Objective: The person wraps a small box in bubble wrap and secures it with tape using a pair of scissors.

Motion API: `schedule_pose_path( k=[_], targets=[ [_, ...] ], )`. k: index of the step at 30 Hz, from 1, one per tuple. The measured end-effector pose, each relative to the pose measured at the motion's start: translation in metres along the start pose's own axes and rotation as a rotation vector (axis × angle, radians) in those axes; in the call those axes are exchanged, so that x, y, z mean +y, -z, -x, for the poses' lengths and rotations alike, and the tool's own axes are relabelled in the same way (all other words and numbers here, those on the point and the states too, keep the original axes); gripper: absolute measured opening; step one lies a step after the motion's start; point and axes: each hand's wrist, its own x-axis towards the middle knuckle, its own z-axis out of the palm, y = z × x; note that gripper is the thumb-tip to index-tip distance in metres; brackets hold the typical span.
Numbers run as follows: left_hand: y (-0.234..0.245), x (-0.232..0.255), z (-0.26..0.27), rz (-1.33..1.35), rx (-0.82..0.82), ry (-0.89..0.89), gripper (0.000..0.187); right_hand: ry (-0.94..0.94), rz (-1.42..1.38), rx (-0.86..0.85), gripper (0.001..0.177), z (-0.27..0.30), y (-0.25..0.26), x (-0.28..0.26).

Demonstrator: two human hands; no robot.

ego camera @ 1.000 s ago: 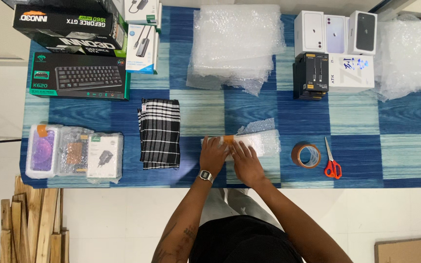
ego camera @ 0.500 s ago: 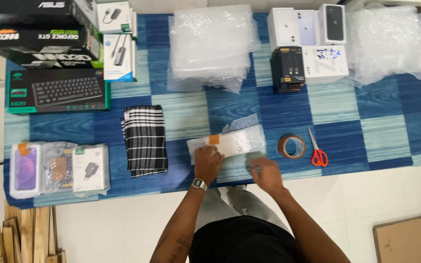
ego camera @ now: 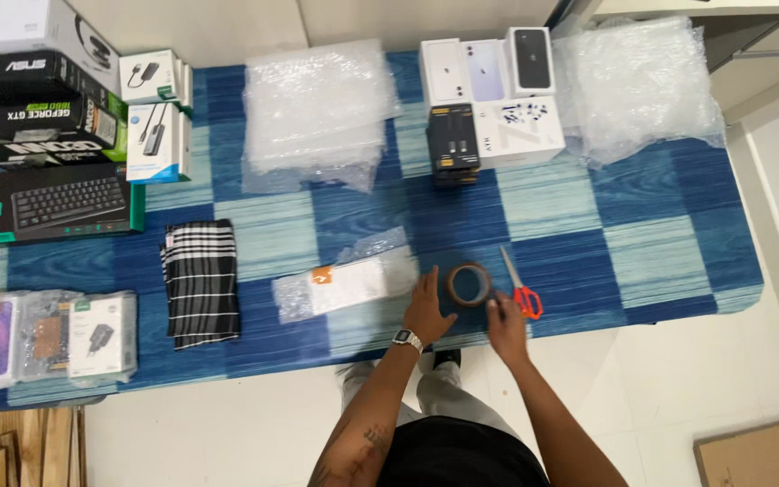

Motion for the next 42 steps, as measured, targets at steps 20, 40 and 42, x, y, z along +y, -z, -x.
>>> schedule_pose_path(
  k=[20, 40, 42],
  targets=[
    [0.059, 0.154, 0.007, 0.595, 0.036, -0.085, 0.131, 0.224, -0.203, -0.292, 0.049, -0.106, 0.189, -0.141],
    [0.142, 0.176, 0.025, 0.526, -0.083, -0.251, 0.108, 0.456, 0.178, -0.488, 0.014, -0.11, 0.197, -0.237],
    [0.138, 0.166, 0.027, 0.52, -0.1, -0.25, 0.109, 0.434, 0.205, -0.511, 0.016, -0.105, 0.196, -0.24]
  ],
)
